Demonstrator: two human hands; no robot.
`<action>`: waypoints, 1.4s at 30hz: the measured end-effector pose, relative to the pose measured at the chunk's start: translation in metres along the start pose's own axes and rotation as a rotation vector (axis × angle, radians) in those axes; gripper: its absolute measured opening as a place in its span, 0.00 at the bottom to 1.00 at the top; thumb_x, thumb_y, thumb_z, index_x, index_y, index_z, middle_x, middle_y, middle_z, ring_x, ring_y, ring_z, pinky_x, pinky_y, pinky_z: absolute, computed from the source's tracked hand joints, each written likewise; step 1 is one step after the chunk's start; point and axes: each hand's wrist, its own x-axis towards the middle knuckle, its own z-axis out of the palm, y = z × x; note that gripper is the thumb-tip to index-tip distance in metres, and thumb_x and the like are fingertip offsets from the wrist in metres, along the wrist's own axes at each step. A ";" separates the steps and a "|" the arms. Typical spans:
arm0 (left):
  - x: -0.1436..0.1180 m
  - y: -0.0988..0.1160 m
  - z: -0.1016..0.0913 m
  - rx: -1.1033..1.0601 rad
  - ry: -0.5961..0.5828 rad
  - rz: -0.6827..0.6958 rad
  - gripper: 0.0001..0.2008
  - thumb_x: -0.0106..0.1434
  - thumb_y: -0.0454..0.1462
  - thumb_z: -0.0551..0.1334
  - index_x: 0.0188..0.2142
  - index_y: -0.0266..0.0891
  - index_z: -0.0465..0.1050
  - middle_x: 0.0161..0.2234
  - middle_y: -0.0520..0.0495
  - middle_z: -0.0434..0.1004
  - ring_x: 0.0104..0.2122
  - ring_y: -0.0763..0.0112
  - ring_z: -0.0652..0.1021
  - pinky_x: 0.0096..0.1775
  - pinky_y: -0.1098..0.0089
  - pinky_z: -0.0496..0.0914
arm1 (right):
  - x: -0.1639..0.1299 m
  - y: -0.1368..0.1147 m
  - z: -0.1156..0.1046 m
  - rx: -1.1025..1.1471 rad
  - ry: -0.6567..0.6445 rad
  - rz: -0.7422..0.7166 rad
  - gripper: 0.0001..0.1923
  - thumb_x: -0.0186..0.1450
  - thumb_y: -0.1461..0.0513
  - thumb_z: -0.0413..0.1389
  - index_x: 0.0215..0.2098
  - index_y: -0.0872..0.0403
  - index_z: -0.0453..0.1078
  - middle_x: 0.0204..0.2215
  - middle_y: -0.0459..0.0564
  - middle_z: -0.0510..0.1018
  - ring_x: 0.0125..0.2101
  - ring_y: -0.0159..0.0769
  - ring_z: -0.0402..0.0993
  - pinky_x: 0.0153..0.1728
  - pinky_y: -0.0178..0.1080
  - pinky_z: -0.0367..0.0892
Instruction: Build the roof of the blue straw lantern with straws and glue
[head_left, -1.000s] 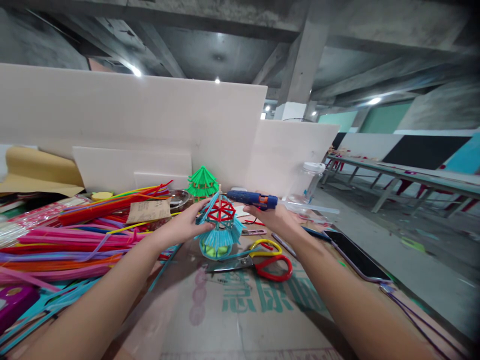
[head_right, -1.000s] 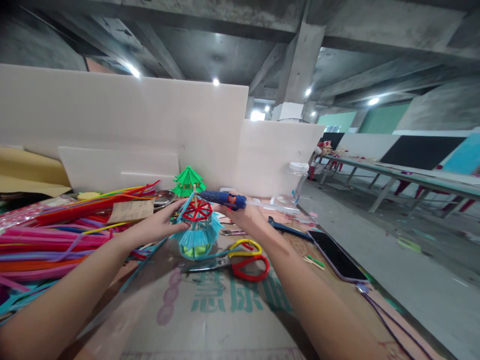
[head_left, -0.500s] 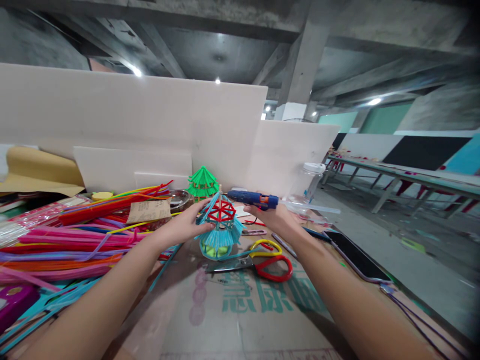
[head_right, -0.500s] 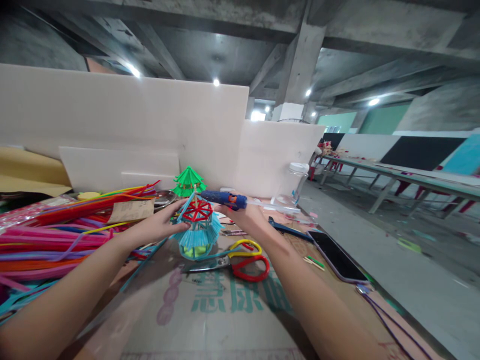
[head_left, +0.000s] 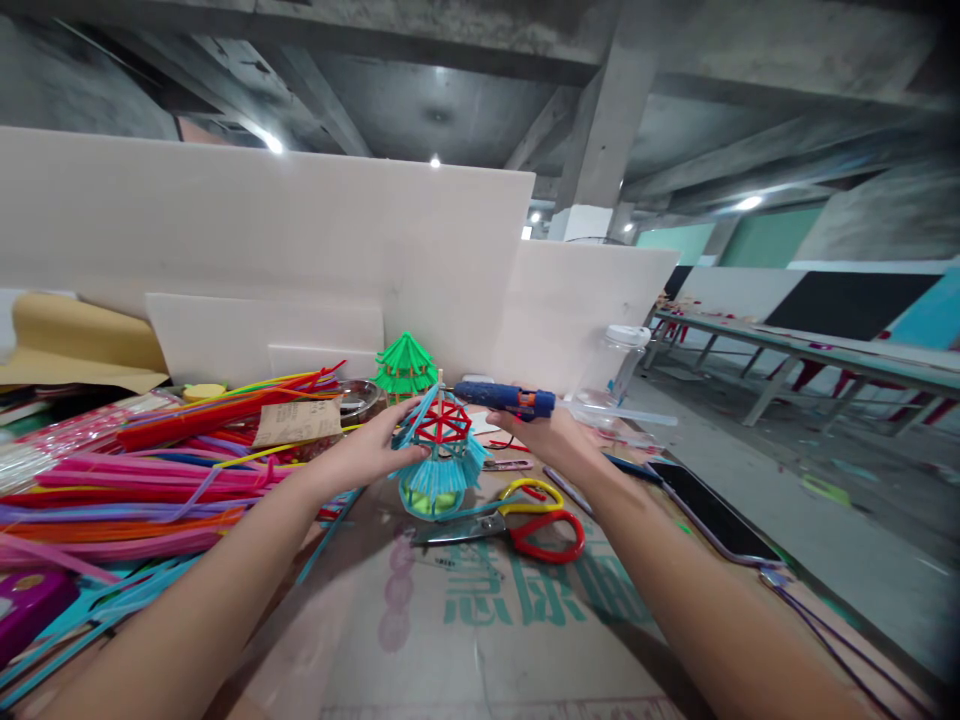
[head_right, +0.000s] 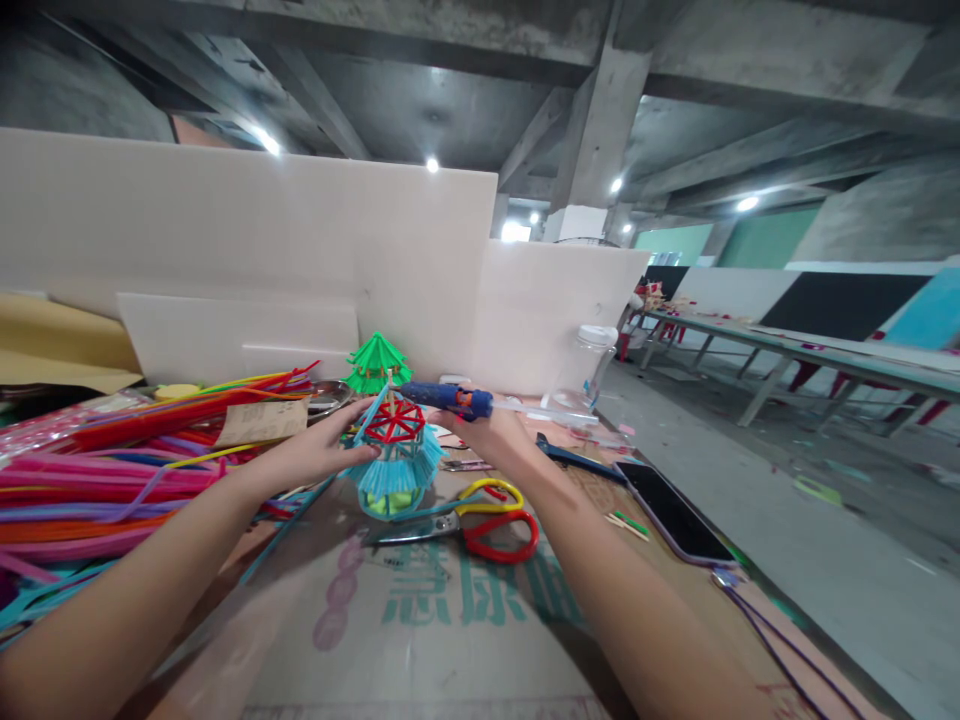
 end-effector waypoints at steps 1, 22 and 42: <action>0.000 0.000 0.000 -0.003 0.000 -0.001 0.41 0.58 0.52 0.62 0.66 0.42 0.50 0.65 0.44 0.57 0.62 0.55 0.63 0.61 0.59 0.59 | 0.000 0.000 0.000 0.006 0.003 -0.007 0.15 0.57 0.50 0.59 0.33 0.53 0.71 0.23 0.44 0.72 0.25 0.33 0.66 0.25 0.34 0.58; 0.000 0.000 0.000 0.006 -0.001 -0.012 0.42 0.58 0.53 0.62 0.67 0.41 0.49 0.65 0.42 0.56 0.62 0.55 0.63 0.61 0.59 0.58 | 0.002 0.001 0.002 0.012 -0.006 0.005 0.16 0.56 0.50 0.58 0.30 0.54 0.69 0.22 0.43 0.70 0.24 0.32 0.64 0.24 0.33 0.57; 0.001 -0.003 0.001 -0.070 0.020 0.014 0.43 0.56 0.52 0.64 0.66 0.39 0.52 0.65 0.43 0.58 0.62 0.53 0.64 0.61 0.60 0.59 | 0.003 0.000 -0.021 0.375 -0.002 -0.215 0.15 0.65 0.50 0.53 0.38 0.53 0.69 0.32 0.48 0.78 0.30 0.33 0.73 0.34 0.37 0.69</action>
